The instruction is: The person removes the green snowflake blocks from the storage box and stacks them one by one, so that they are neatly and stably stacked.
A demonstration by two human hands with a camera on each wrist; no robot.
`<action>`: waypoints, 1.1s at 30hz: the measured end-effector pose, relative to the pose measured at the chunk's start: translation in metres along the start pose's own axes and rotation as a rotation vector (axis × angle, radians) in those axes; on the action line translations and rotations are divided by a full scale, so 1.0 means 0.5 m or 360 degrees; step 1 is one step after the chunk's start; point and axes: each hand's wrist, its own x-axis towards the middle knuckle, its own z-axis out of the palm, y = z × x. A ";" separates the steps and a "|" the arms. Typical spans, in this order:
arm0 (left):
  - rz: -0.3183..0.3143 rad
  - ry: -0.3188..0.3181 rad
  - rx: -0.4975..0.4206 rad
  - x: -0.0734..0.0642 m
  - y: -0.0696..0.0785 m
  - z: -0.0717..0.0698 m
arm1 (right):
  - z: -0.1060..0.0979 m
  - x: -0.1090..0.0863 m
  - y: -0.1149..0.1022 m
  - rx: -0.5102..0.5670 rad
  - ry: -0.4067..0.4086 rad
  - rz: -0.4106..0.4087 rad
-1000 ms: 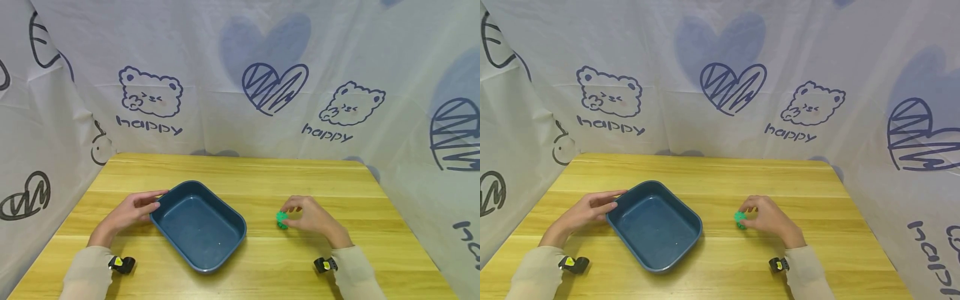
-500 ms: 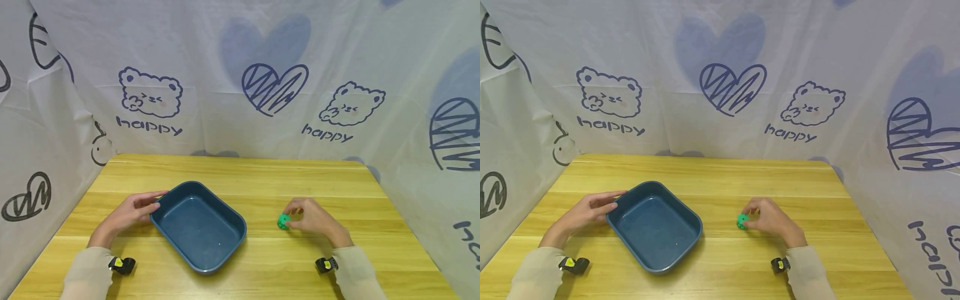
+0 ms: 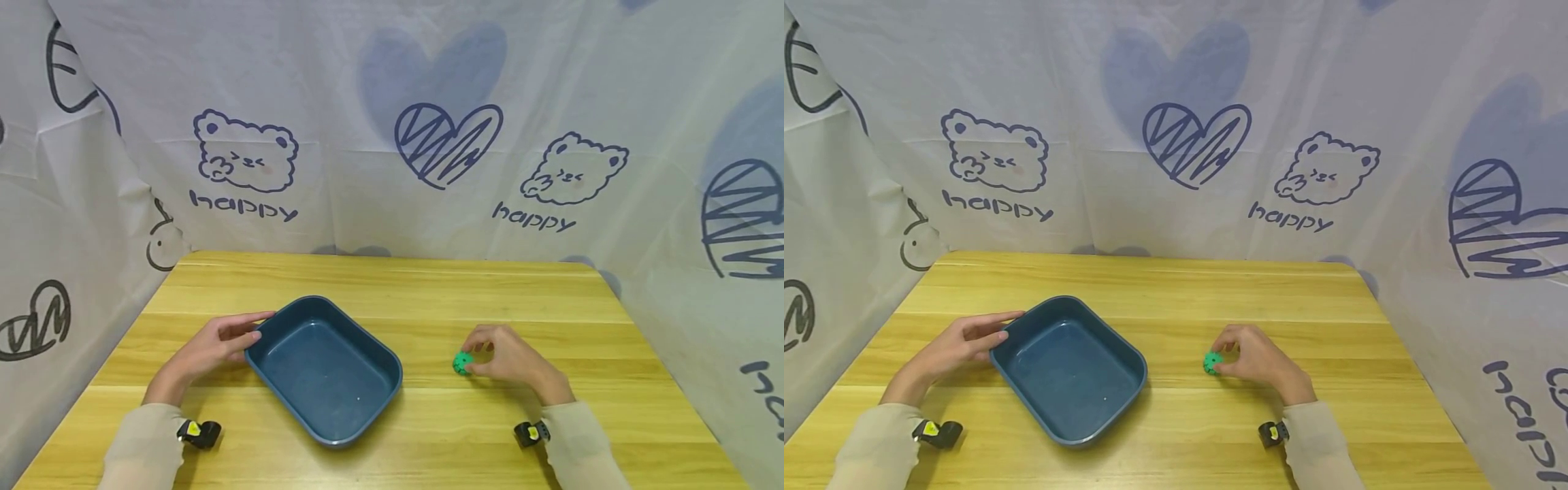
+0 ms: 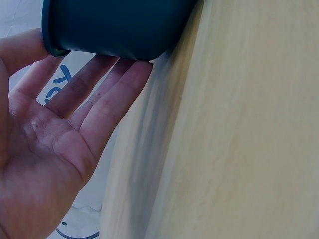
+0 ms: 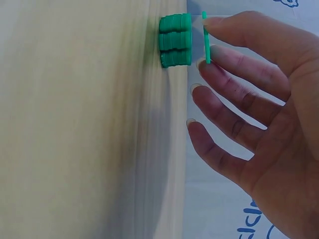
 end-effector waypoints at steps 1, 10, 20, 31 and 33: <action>0.0001 -0.0002 0.0004 0.001 -0.001 0.000 | 0.000 0.000 0.001 0.0002 -0.0003 -0.0005; 0.0001 -0.0011 -0.0025 0.000 0.003 0.000 | 0.001 -0.002 0.005 -0.0021 -0.0017 -0.0054; 0.0045 -0.0040 -0.0112 -0.002 0.007 0.001 | 0.004 -0.001 0.000 -0.0008 -0.0015 -0.0046; 0.0034 -0.0017 -0.0086 -0.001 0.007 0.001 | 0.009 -0.001 -0.006 -0.0013 0.0004 0.0033; 0.0036 -0.0011 -0.0068 -0.002 0.007 0.001 | 0.010 -0.001 -0.007 -0.0011 0.0008 0.0033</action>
